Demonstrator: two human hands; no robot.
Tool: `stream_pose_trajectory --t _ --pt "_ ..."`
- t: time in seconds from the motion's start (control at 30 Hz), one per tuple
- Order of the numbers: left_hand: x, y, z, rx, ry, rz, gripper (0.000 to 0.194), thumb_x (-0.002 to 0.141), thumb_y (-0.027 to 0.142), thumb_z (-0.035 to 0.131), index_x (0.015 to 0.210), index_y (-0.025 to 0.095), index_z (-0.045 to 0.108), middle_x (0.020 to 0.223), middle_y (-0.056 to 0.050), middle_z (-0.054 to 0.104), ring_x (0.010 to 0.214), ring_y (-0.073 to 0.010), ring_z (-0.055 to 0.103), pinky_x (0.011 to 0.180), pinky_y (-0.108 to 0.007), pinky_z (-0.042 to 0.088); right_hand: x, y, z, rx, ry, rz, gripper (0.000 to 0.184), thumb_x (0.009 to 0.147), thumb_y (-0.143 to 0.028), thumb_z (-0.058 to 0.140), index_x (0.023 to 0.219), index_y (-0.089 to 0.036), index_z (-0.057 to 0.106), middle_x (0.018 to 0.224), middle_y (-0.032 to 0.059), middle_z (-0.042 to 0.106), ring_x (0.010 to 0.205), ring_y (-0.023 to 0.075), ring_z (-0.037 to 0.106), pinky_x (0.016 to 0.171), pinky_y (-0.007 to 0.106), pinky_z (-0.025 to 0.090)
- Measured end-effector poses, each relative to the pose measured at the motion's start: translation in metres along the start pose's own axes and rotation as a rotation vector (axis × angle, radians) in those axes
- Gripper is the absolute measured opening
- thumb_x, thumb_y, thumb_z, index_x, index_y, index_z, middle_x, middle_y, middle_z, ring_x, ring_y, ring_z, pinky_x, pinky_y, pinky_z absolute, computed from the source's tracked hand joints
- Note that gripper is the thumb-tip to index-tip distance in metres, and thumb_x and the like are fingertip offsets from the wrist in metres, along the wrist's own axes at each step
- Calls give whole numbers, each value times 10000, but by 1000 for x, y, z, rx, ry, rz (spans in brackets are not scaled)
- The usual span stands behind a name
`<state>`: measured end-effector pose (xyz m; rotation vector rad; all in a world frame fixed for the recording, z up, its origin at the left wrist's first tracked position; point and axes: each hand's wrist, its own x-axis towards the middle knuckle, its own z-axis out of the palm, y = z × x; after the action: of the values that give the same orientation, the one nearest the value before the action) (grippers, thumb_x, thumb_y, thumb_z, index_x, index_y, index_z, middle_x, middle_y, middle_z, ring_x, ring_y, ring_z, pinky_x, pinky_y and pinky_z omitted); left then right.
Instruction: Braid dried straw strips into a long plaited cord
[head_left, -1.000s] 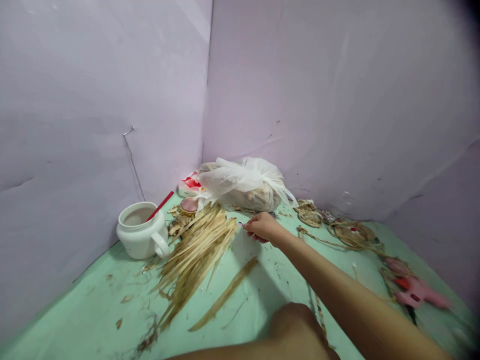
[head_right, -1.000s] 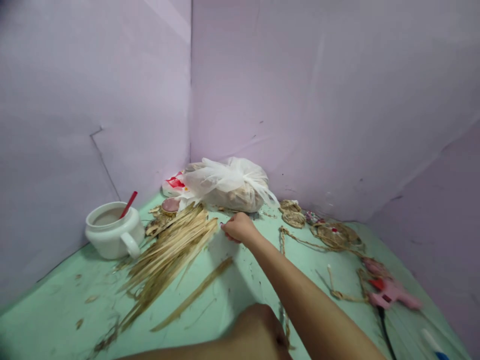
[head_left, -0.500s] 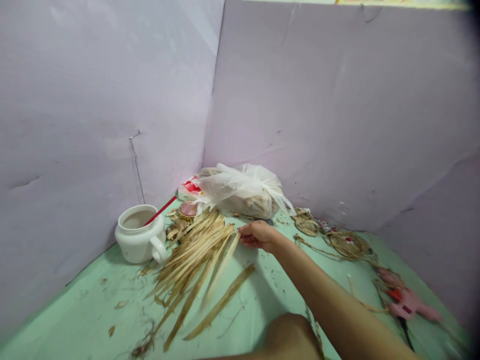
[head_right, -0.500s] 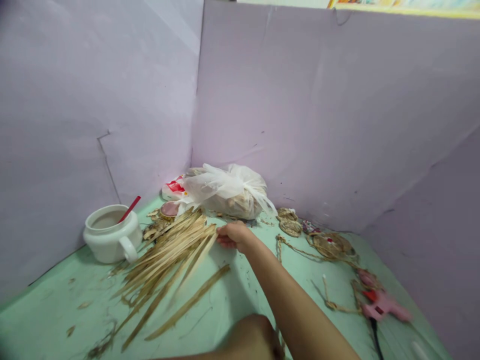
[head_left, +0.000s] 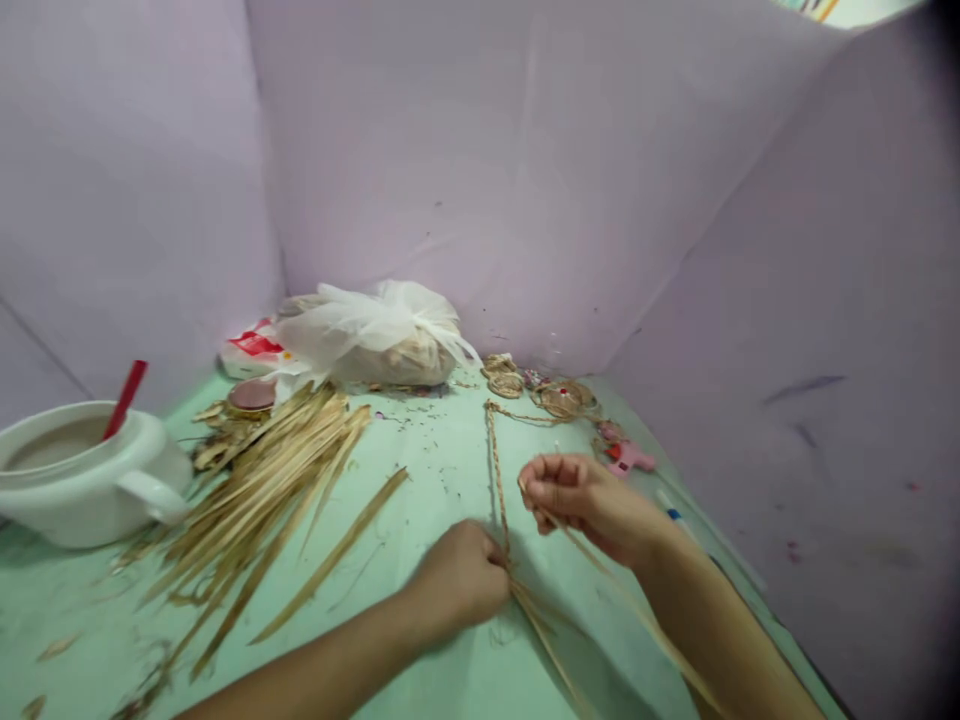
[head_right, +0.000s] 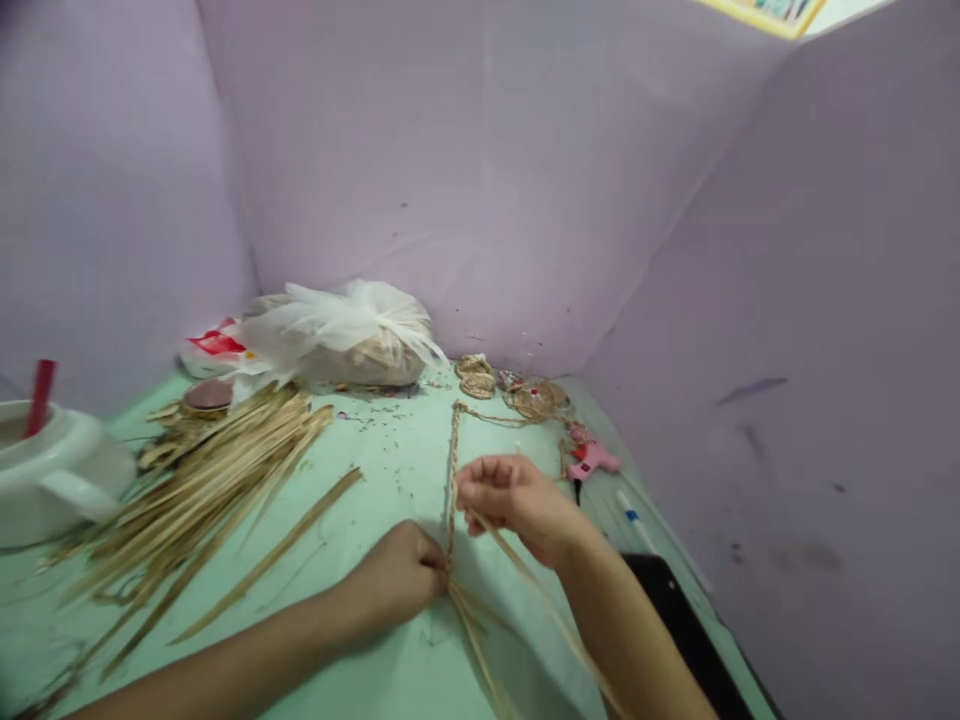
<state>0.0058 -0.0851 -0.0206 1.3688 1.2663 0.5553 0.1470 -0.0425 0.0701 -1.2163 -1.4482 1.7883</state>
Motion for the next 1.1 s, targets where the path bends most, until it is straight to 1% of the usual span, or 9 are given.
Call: stream_pose_trajectory --t 0.1,0.17,0.27,0.43,0.57,0.7,0.9,1.0,1.1 --pt "-2 6 -2 9 -14 -20 91 518 169 476 433 149 452 406 52 273 419 -64 235 420 -222 167 -24 38 -7 -50 103 36 256 606 -334 679 644 -123 540 491 -52 457 445 43 385 460 186 298" --pt "-4 12 -4 7 -26 -46 95 523 177 476 438 152 445 400 57 267 414 -59 208 410 -224 149 -29 57 -9 -76 105 47 265 606 -345 673 633 -118 539 494 -52 442 452 39 341 454 186 257" --pt "-7 18 -4 -8 -33 -50 97 534 177 464 444 148 444 398 58 276 419 -55 206 411 -221 144 -30 69 -7 -89 65 54 249 611 -335 659 642 -120 536 507 -50 441 455 40 317 445 186 234" --pt "-9 23 -5 -36 -66 -50 155 547 170 431 411 157 359 391 72 191 416 -41 146 417 -219 97 -26 71 2 -68 19 42 152 617 -250 621 645 -128 535 489 -59 431 430 34 307 422 176 217" --pt "-10 26 -6 -28 -81 -58 136 560 179 436 431 150 405 400 74 194 424 -43 145 418 -217 98 -21 75 4 -72 60 17 88 603 -195 599 623 -126 547 471 -56 440 430 36 316 424 173 236" --pt "-9 24 -6 -21 -96 -43 132 573 188 433 448 147 421 415 72 196 438 -48 145 425 -221 105 -16 79 1 -111 65 30 112 576 -193 602 660 -126 570 472 -56 452 426 38 334 423 169 253" --pt "-6 20 -6 65 -90 0 140 568 175 425 433 153 394 430 60 200 450 -56 165 429 -228 124 -17 71 3 -537 144 58 111 592 -192 526 565 -129 614 491 -7 542 451 73 410 434 190 294" --pt "-5 20 -4 161 -19 -13 158 536 145 421 393 157 357 417 49 229 444 -60 208 424 -228 142 -20 64 12 -742 266 80 112 566 -165 520 560 -151 630 511 13 589 463 94 458 428 199 286" --pt "-4 18 -2 158 8 -63 149 512 122 400 376 162 354 382 51 230 414 -59 209 415 -233 136 -24 60 25 -839 393 96 101 576 -188 528 562 -171 627 530 26 606 478 108 482 426 207 269"
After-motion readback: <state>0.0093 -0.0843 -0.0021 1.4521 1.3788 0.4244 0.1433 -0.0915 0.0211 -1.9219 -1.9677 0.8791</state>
